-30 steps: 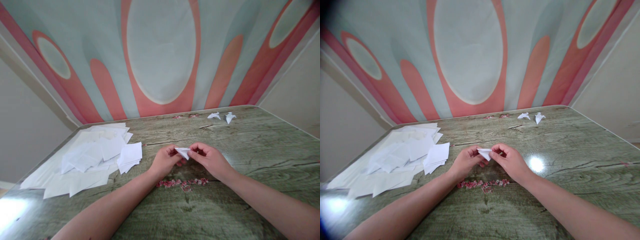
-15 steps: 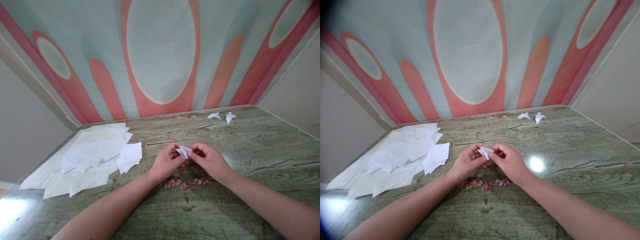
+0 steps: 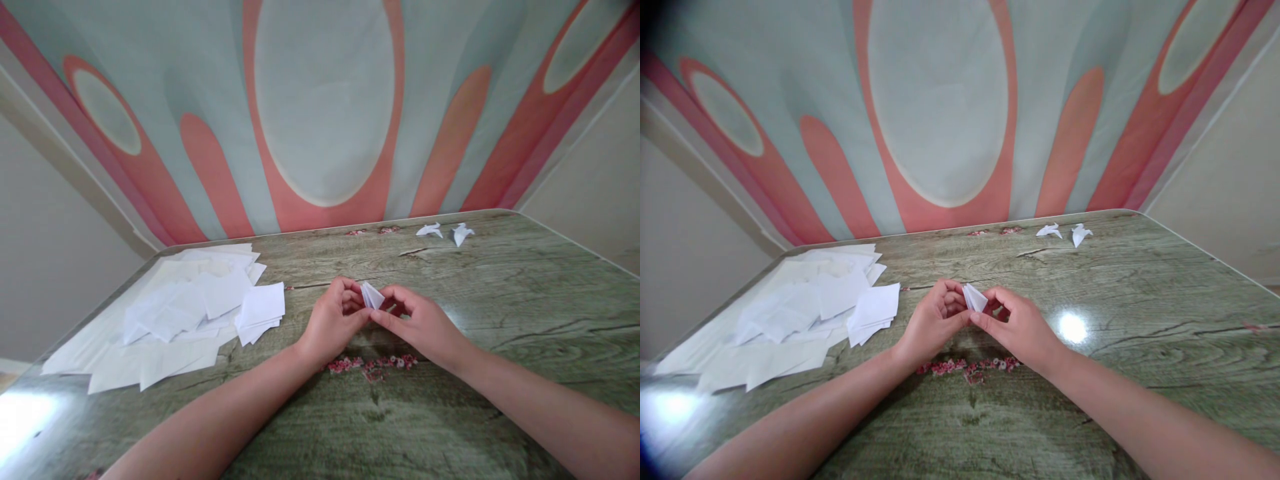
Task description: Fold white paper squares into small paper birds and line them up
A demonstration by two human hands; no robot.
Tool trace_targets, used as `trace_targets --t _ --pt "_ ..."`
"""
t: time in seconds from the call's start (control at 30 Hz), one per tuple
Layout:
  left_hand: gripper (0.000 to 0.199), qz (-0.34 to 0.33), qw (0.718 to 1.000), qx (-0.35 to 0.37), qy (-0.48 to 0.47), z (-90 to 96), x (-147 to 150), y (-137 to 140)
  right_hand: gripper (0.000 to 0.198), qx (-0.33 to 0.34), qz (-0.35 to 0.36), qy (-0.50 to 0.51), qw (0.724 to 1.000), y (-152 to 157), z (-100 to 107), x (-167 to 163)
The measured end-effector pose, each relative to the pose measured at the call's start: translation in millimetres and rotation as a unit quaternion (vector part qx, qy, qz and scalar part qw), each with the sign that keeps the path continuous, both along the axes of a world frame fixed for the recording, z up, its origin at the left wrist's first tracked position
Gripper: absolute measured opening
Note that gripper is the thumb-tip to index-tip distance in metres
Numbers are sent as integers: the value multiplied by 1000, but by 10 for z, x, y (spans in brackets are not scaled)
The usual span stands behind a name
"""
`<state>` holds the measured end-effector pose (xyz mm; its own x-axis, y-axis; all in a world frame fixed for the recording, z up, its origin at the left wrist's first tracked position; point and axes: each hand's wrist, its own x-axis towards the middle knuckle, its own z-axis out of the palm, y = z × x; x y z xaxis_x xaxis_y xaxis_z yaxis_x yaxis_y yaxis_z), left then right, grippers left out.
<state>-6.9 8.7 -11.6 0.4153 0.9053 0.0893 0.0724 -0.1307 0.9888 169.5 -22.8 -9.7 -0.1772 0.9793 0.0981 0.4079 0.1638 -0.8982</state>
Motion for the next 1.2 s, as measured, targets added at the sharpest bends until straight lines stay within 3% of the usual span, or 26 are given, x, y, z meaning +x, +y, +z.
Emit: trace_targets --t 0.13,0.27,0.37,0.5,0.63,0.73,0.83,0.97,1.13,1.2 --pt "21 4 1000 5 19 -19 -9 -4 23 26 10 -19 999 -31 17 -11" --pt "26 14 1000 -10 2 -12 -4 4 24 47 14 -15 999 -14 -8 9" --pt "28 5 1000 -18 12 -9 -7 17 24 32 3 -11 999 18 -41 34" --pt "15 13 998 11 60 -8 -17 35 24 -2 3 9 1000 47 -81 42" --pt "11 2 999 -25 28 5 -5 24 22 -11 -16 36 999 45 -96 23" --pt "8 16 1000 -7 24 8 10 9 23 -8 -31 35 999 39 -72 21" --pt "9 19 999 17 26 4 15 3 26 -11 -28 31 999 32 -34 32" --pt "15 1 1000 -12 25 10 18 2 21 -2 -25 26 999 23 -25 25" --pt "14 8 999 -11 32 -4 25 5 14 38 -67 67 995 28 -60 -13" --pt "23 4 1000 -8 12 -19 24 3 11 51 -76 58 994 34 -67 -17"
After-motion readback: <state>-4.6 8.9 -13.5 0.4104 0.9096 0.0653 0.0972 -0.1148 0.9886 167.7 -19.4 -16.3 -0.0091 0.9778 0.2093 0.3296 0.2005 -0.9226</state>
